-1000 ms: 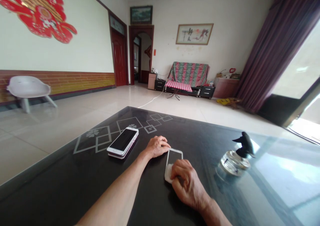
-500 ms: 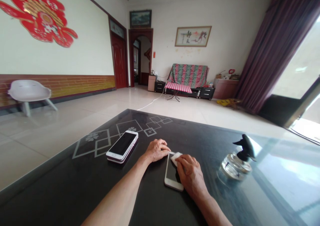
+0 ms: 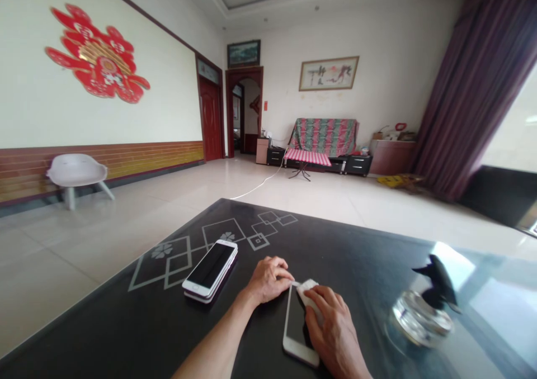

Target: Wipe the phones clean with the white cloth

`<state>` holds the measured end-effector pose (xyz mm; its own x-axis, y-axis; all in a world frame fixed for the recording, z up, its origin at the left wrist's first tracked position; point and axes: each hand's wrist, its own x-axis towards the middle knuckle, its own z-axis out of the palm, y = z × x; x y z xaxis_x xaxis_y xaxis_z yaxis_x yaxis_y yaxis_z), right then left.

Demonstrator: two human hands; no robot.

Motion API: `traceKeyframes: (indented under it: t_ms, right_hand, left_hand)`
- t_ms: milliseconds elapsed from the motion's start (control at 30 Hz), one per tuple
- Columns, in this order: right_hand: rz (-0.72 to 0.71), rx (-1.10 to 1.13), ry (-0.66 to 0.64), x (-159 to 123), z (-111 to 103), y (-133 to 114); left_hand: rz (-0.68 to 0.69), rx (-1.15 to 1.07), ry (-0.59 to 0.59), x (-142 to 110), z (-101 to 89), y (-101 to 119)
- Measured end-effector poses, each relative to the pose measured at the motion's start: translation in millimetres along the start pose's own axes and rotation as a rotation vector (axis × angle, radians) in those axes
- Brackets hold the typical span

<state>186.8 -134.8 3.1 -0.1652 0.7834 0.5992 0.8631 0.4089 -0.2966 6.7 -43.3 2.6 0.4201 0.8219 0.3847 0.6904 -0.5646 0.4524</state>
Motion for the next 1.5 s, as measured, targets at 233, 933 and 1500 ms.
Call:
traceKeyframes:
  t_ms: [233, 933, 1500]
  right_hand:
    - [0.044, 0.026, -0.015, 2.4, 1.3, 0.7]
    - [0.002, 0.091, -0.07, 15.7, 0.1, -5.4]
    - [-0.242, 0.252, -0.232, 21.8, -15.6, -8.7]
  left_hand:
    - [-0.009, -0.035, -0.007, 0.3, -0.6, -0.8]
    - [-0.042, -0.105, -0.043, -1.5, -2.9, -0.8]
    - [-0.039, -0.077, -0.029, -0.9, -2.2, -0.4]
